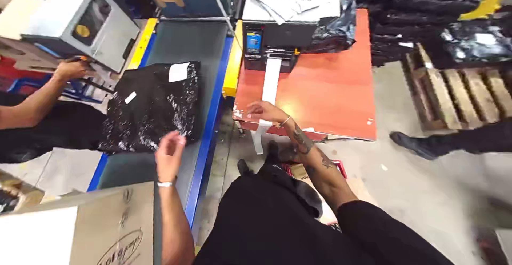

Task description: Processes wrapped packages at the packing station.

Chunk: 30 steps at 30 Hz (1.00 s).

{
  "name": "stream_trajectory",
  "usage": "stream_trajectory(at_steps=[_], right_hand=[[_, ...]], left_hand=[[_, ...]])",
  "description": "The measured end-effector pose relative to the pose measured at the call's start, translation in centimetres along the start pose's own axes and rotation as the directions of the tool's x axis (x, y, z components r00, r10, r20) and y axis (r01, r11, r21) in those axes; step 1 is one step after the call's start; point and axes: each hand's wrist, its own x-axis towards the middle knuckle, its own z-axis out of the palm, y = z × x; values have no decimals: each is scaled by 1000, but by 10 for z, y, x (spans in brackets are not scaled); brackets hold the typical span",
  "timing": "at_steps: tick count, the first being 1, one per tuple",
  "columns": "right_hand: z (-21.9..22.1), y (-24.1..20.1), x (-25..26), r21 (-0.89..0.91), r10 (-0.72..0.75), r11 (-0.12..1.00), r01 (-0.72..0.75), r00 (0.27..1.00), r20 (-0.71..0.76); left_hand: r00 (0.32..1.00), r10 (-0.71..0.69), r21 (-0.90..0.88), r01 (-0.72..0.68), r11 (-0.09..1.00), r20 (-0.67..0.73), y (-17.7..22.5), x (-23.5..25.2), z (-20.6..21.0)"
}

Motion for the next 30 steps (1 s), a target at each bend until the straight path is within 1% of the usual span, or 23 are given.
stream_trajectory(at_steps=[1,2,3,4,6,8,10,12,14,17,18,20,24,27,30], right_hand=[[-15,11,0,18,53,999,-51,987,-152],[-30,20,1,55,115,993,-104,950,-290],[-45,27,2,95,166,986,-139,899,-404],[-58,33,2,138,209,977,-162,849,-485],[-88,44,16,208,263,963,-173,774,-576],[-120,67,53,211,253,966,-150,723,-643],[-144,71,75,205,287,958,-201,675,-679],[-159,67,86,237,360,932,-273,636,-683],[-171,70,97,239,395,916,-323,609,-688],[-181,80,106,219,416,901,-376,598,-685],[-183,81,107,214,426,895,-392,605,-673],[-186,87,107,214,434,891,-401,608,-665],[-189,88,107,238,432,897,-372,630,-646],[-185,91,107,258,427,902,-346,627,-652],[-177,82,97,269,433,899,-345,612,-662]], left_hand=[[995,-75,-22,77,997,71,-22,-21,32],[979,-143,-37,150,988,144,-37,-42,61],[954,-202,-51,218,975,220,-44,-61,86],[922,-255,-67,285,956,291,-46,-79,107],[855,-315,-86,381,920,412,-37,-100,138],[809,-302,-92,398,913,505,-25,-104,157],[801,-272,-86,371,925,533,-16,-97,170],[815,-263,-71,347,935,516,-10,-86,176],[846,-286,-60,348,936,450,-8,-73,181],[865,-386,-61,426,903,321,-6,-63,188],[858,-418,-61,454,889,297,-7,-62,192],[831,-472,-44,505,862,295,-9,-61,200],[747,-547,56,571,819,377,1,-55,222],[711,-552,76,582,810,435,10,-45,243],[683,-527,86,568,819,506,16,-31,259]])
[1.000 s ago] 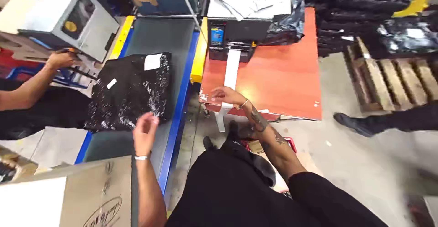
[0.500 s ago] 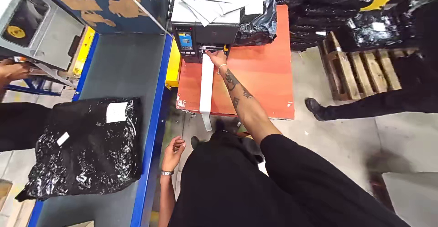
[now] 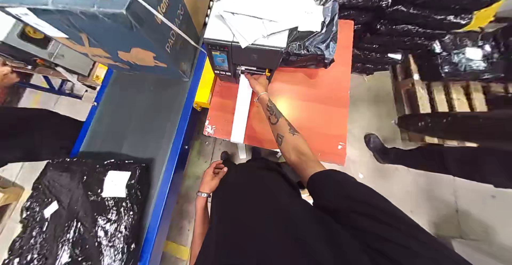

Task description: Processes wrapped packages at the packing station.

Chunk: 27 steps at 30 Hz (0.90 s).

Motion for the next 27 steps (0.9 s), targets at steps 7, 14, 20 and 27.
stream_trajectory(at_steps=[7,14,20,27], right_hand=[[19,10,23,93,76,993,-68,994,-85],[30,7,28,338,81,941,-17,981,-175],[16,-2,1,466,-20,875,132,971,-237],[-115,67,-150,43,-302,944,329,905,-300]], left_hand=[[978,37,180,-75,981,204,23,37,-33],[990,67,198,-91,976,124,21,51,-91],[988,58,270,-95,958,141,19,66,-106],[906,147,291,-276,916,396,78,102,-30]])
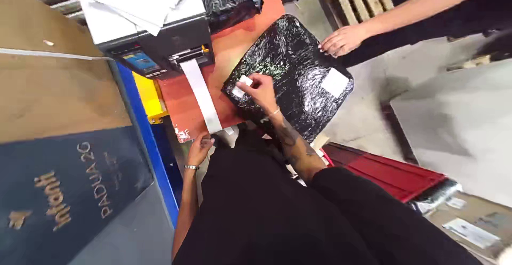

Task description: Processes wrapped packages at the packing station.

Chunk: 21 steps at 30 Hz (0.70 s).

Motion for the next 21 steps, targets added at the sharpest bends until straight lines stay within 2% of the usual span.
stream_trajectory(at_steps=[1,3,5,6,8,10,13,15,16,18,20,21], right_hand=[[-22,25,-3,-187,0,982,-12,998,-67],[-64,72,-6,-497,182,833,-241,969,-165],[-97,119,1,-574,338,693,-437,900,-277],[-108,130,11,-582,342,669,-462,887,-311],[-126,140,28,-565,340,678,-471,882,-326],[-153,152,50,-466,366,752,-466,884,-292],[-182,152,56,-231,227,931,-282,944,-238],[-176,143,39,-170,109,976,-138,980,-168],[-167,136,29,-235,81,966,-108,989,-122],[-150,140,22,-451,127,879,-156,987,-94],[-154,155,29,-608,171,756,-242,970,-173],[-168,158,41,-632,207,709,-314,949,-239]], left_hand=[[999,38,-2,-38,999,15,16,15,8],[998,66,-17,-65,998,17,50,48,29],[999,30,-46,-30,998,15,79,84,50],[1000,-19,-81,20,997,19,90,103,60],[990,-140,-122,138,983,-13,102,133,78],[973,-208,-132,194,972,-101,106,149,91],[955,-250,-242,207,948,-161,106,152,98],[945,-280,-298,221,928,-168,99,148,106],[940,-298,-314,236,920,-166,98,148,111],[940,-296,-286,240,928,-171,95,150,124],[959,-228,-238,185,953,-168,91,154,138],[965,-191,-221,149,964,-181,89,158,143]])
